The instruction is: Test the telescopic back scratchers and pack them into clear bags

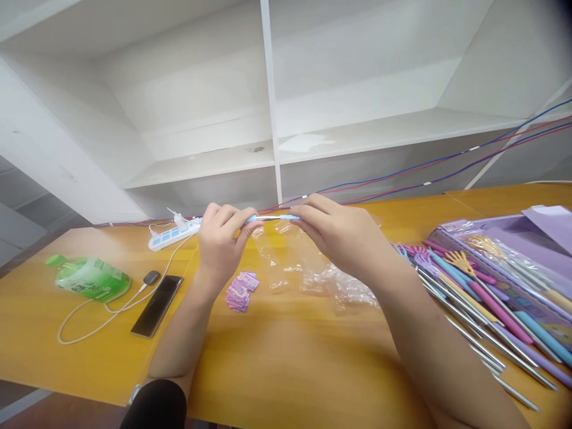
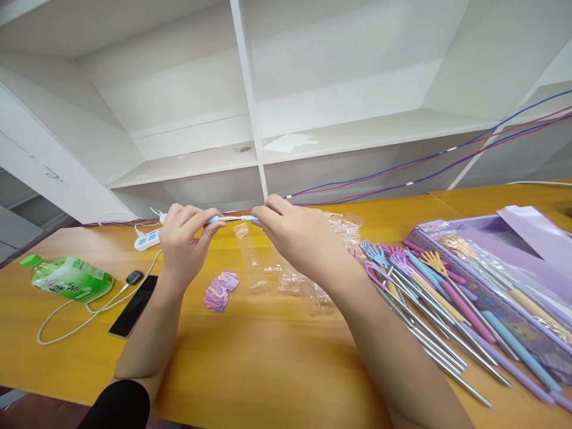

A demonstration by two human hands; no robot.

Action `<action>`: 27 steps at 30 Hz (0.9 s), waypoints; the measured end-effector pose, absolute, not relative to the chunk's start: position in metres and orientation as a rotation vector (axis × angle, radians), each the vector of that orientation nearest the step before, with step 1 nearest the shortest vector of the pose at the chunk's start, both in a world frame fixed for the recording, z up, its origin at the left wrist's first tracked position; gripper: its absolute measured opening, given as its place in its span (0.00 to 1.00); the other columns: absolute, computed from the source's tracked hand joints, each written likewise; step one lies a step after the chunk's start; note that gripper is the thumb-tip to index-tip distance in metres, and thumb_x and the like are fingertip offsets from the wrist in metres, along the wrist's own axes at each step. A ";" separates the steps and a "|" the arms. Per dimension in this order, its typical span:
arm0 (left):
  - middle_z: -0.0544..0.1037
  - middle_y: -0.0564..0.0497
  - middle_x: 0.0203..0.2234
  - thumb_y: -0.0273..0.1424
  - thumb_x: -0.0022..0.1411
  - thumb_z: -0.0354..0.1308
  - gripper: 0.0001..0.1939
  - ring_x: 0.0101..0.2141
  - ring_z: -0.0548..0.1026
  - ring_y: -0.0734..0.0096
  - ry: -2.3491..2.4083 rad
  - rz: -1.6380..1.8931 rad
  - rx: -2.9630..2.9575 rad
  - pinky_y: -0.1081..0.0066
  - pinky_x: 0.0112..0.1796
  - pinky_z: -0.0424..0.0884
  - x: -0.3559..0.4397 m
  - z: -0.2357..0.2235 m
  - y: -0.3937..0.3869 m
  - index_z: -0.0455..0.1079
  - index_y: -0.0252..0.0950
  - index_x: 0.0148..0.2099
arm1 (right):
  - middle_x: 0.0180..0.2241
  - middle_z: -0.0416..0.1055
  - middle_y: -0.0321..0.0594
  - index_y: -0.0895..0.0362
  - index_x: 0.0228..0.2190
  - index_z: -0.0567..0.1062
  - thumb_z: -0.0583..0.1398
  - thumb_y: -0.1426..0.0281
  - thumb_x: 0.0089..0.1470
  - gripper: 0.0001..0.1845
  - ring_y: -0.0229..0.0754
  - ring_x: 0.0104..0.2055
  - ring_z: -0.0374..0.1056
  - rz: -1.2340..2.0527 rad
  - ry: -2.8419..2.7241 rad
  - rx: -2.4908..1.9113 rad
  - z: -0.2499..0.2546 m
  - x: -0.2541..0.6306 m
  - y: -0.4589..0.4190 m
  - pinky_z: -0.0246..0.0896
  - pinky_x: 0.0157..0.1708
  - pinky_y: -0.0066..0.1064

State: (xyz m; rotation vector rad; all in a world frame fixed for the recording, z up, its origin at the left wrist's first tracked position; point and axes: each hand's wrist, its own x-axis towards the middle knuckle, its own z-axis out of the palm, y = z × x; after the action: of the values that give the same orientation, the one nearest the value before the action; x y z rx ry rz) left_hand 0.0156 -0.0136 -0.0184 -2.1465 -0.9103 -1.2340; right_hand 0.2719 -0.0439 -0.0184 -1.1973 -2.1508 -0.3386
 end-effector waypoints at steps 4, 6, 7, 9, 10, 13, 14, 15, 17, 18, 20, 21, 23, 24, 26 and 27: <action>0.79 0.50 0.30 0.36 0.72 0.65 0.07 0.34 0.65 0.63 -0.857 -1.237 -2.146 0.64 0.38 0.65 0.019 -0.018 -0.016 0.82 0.42 0.49 | 0.44 0.76 0.38 0.49 0.51 0.77 0.51 0.63 0.77 0.15 0.35 0.30 0.62 -0.409 -2.169 -1.157 -0.022 0.267 -0.043 0.40 0.28 0.33; 0.79 0.50 0.30 0.33 0.72 0.65 0.08 0.35 0.65 0.63 -0.834 -1.236 -2.155 0.65 0.38 0.65 0.020 -0.018 -0.016 0.82 0.43 0.51 | 0.42 0.76 0.38 0.50 0.51 0.77 0.51 0.65 0.76 0.15 0.35 0.30 0.60 -0.420 -2.186 -1.156 -0.023 0.266 -0.043 0.39 0.28 0.33; 0.79 0.50 0.31 0.32 0.72 0.65 0.08 0.35 0.65 0.63 -0.821 -1.235 -2.161 0.65 0.38 0.65 0.020 -0.018 -0.016 0.82 0.43 0.51 | 0.41 0.75 0.38 0.50 0.51 0.77 0.51 0.66 0.76 0.15 0.36 0.30 0.60 -0.423 -2.195 -1.155 -0.023 0.267 -0.043 0.38 0.28 0.32; 0.79 0.50 0.31 0.31 0.72 0.66 0.06 0.35 0.64 0.63 -0.800 -1.233 -2.166 0.65 0.38 0.65 0.020 -0.018 -0.015 0.82 0.43 0.50 | 0.39 0.75 0.37 0.51 0.51 0.77 0.52 0.68 0.74 0.14 0.36 0.30 0.58 -0.426 -2.215 -1.144 -0.023 0.268 -0.043 0.37 0.28 0.32; 0.79 0.49 0.31 0.31 0.72 0.66 0.05 0.35 0.64 0.63 -0.792 -1.233 -2.164 0.65 0.38 0.65 0.019 -0.018 -0.015 0.82 0.42 0.48 | 0.39 0.74 0.37 0.51 0.51 0.77 0.53 0.69 0.74 0.14 0.36 0.29 0.58 -0.429 -2.221 -1.134 -0.023 0.268 -0.043 0.37 0.28 0.32; 0.80 0.49 0.31 0.33 0.72 0.65 0.04 0.35 0.64 0.63 -0.788 -1.228 -2.153 0.64 0.38 0.65 0.017 -0.017 -0.013 0.82 0.43 0.47 | 0.37 0.74 0.36 0.52 0.50 0.77 0.53 0.69 0.74 0.13 0.35 0.29 0.57 -0.447 -2.220 -1.103 -0.023 0.268 -0.042 0.37 0.27 0.31; 0.80 0.49 0.31 0.34 0.73 0.65 0.04 0.35 0.65 0.63 -0.789 -1.227 -2.151 0.64 0.38 0.65 0.016 -0.016 -0.013 0.82 0.44 0.47 | 0.37 0.74 0.36 0.53 0.49 0.77 0.53 0.69 0.74 0.12 0.35 0.29 0.56 -0.458 -2.213 -1.089 -0.023 0.267 -0.042 0.38 0.27 0.31; 0.80 0.50 0.31 0.34 0.73 0.65 0.05 0.35 0.65 0.63 -0.785 -1.228 -2.150 0.64 0.38 0.65 0.015 -0.016 -0.013 0.82 0.44 0.47 | 0.37 0.74 0.35 0.53 0.48 0.77 0.53 0.69 0.74 0.12 0.35 0.29 0.56 -0.473 -2.203 -1.073 -0.023 0.266 -0.041 0.38 0.27 0.31; 0.79 0.50 0.31 0.35 0.72 0.65 0.05 0.36 0.65 0.63 -0.772 -1.233 -2.149 0.64 0.39 0.65 0.012 -0.014 -0.012 0.81 0.44 0.47 | 0.36 0.74 0.34 0.53 0.47 0.77 0.54 0.69 0.74 0.11 0.34 0.29 0.56 -0.506 -2.182 -1.043 -0.023 0.265 -0.041 0.38 0.27 0.30; 0.79 0.50 0.31 0.35 0.72 0.65 0.04 0.36 0.65 0.63 -0.765 -1.236 -2.144 0.64 0.38 0.65 0.011 -0.013 -0.012 0.81 0.44 0.47 | 0.36 0.74 0.33 0.53 0.47 0.77 0.55 0.70 0.73 0.10 0.34 0.29 0.56 -0.522 -2.171 -1.033 -0.023 0.266 -0.040 0.38 0.27 0.30; 0.79 0.51 0.30 0.35 0.73 0.65 0.04 0.35 0.65 0.64 -0.768 -1.235 -2.118 0.64 0.39 0.65 0.006 -0.011 -0.011 0.81 0.44 0.47 | 0.35 0.74 0.33 0.52 0.47 0.77 0.57 0.73 0.71 0.10 0.34 0.30 0.57 -0.547 -2.148 -1.038 -0.022 0.270 -0.039 0.38 0.27 0.30; 0.79 0.51 0.30 0.35 0.73 0.65 0.04 0.35 0.66 0.64 -0.779 -1.234 -2.098 0.64 0.39 0.65 0.003 -0.009 -0.010 0.82 0.45 0.47 | 0.34 0.74 0.33 0.51 0.48 0.77 0.57 0.75 0.70 0.11 0.34 0.30 0.58 -0.560 -2.136 -1.048 -0.021 0.273 -0.039 0.39 0.27 0.30; 0.79 0.51 0.30 0.36 0.73 0.65 0.05 0.34 0.66 0.64 -0.807 -1.241 -2.054 0.63 0.38 0.65 -0.004 -0.007 -0.008 0.82 0.45 0.46 | 0.35 0.75 0.33 0.51 0.49 0.78 0.56 0.77 0.68 0.15 0.33 0.30 0.60 -0.591 -2.105 -1.062 -0.019 0.283 -0.038 0.40 0.27 0.30; 0.79 0.51 0.30 0.37 0.73 0.65 0.05 0.34 0.67 0.64 -0.822 -1.251 -2.038 0.63 0.38 0.65 -0.008 -0.005 -0.007 0.83 0.45 0.46 | 0.36 0.76 0.33 0.51 0.50 0.78 0.56 0.78 0.68 0.16 0.33 0.30 0.61 -0.601 -2.088 -1.059 -0.017 0.288 -0.038 0.40 0.27 0.30; 0.79 0.51 0.30 0.38 0.73 0.65 0.06 0.35 0.67 0.63 -0.841 -1.281 -2.015 0.63 0.39 0.65 -0.014 -0.003 -0.005 0.83 0.45 0.45 | 0.39 0.78 0.33 0.51 0.51 0.78 0.56 0.78 0.69 0.16 0.32 0.30 0.63 -0.600 -2.060 -1.045 -0.015 0.297 -0.037 0.43 0.28 0.29; 0.79 0.50 0.30 0.38 0.73 0.65 0.06 0.36 0.68 0.63 -0.844 -1.298 -2.008 0.63 0.39 0.65 -0.017 -0.002 -0.004 0.83 0.46 0.45 | 0.41 0.79 0.32 0.51 0.51 0.79 0.57 0.77 0.69 0.16 0.32 0.31 0.64 -0.595 -2.048 -1.038 -0.014 0.301 -0.037 0.44 0.28 0.29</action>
State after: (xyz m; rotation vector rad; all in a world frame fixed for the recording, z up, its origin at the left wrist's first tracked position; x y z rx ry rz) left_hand -0.0165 -0.0042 -0.0021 -2.0084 -0.8436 -1.2975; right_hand 0.3013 -0.0365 -0.0143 -1.0382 -2.0484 -0.5948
